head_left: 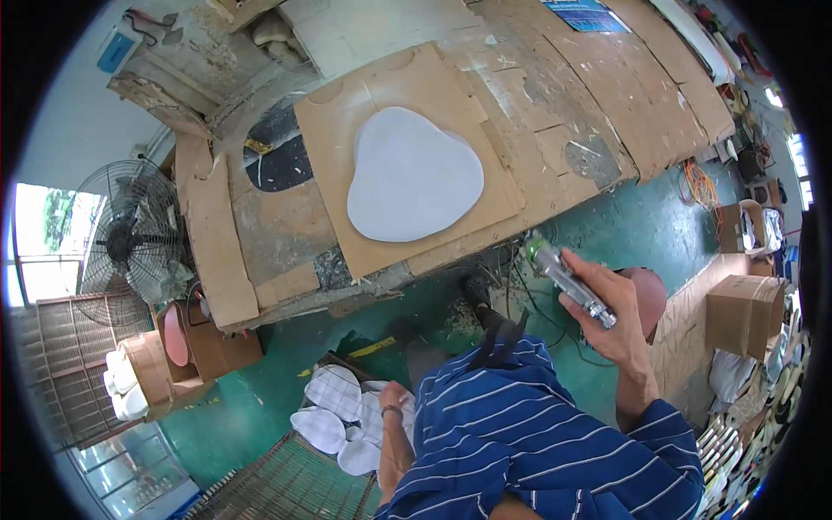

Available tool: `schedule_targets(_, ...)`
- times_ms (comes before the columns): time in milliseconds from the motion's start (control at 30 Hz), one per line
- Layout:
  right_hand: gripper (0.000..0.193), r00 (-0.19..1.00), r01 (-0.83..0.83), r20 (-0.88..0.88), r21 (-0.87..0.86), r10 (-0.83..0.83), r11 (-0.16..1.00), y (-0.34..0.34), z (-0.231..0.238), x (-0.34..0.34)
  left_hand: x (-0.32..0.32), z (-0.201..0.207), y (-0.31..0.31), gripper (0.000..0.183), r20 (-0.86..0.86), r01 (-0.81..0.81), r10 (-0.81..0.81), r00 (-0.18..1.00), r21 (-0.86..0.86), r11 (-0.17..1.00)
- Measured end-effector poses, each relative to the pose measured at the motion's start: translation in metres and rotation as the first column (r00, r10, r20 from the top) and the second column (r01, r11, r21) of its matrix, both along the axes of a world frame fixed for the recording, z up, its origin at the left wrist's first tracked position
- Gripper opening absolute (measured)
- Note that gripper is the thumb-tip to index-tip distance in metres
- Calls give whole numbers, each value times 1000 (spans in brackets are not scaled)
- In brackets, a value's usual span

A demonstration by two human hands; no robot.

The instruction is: The person picks up white material pieces, places them on a template, and applies a spray adhesive using a hand-held tool.

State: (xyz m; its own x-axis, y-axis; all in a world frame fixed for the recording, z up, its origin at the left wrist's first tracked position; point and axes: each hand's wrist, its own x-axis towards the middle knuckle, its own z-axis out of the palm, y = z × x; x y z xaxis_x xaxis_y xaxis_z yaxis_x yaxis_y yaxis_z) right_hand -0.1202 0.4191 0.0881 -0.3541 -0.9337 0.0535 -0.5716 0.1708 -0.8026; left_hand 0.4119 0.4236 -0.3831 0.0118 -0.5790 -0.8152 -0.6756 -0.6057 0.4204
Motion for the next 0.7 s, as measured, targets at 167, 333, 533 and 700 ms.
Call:
schedule_targets(167,66,998,60,15,-34,-59,998,4,5,-4,-32,27,-78,29,-192,-624,626,756,80,777)
schedule_targets(333,71,991,-134,25,185,132,974,18,12,-5,-42,37,-107,33,-240,-583,576,782,46,811)
schedule_targets(533,64,998,58,5,0,-58,998,2,22,-3,-46,28,-87,34,-119,-512,528,841,141,847)
schedule_targets(700,59,984,132,-135,96,-119,987,18,28,-13,-34,23,-62,28,-77,-527,547,834,185,830)
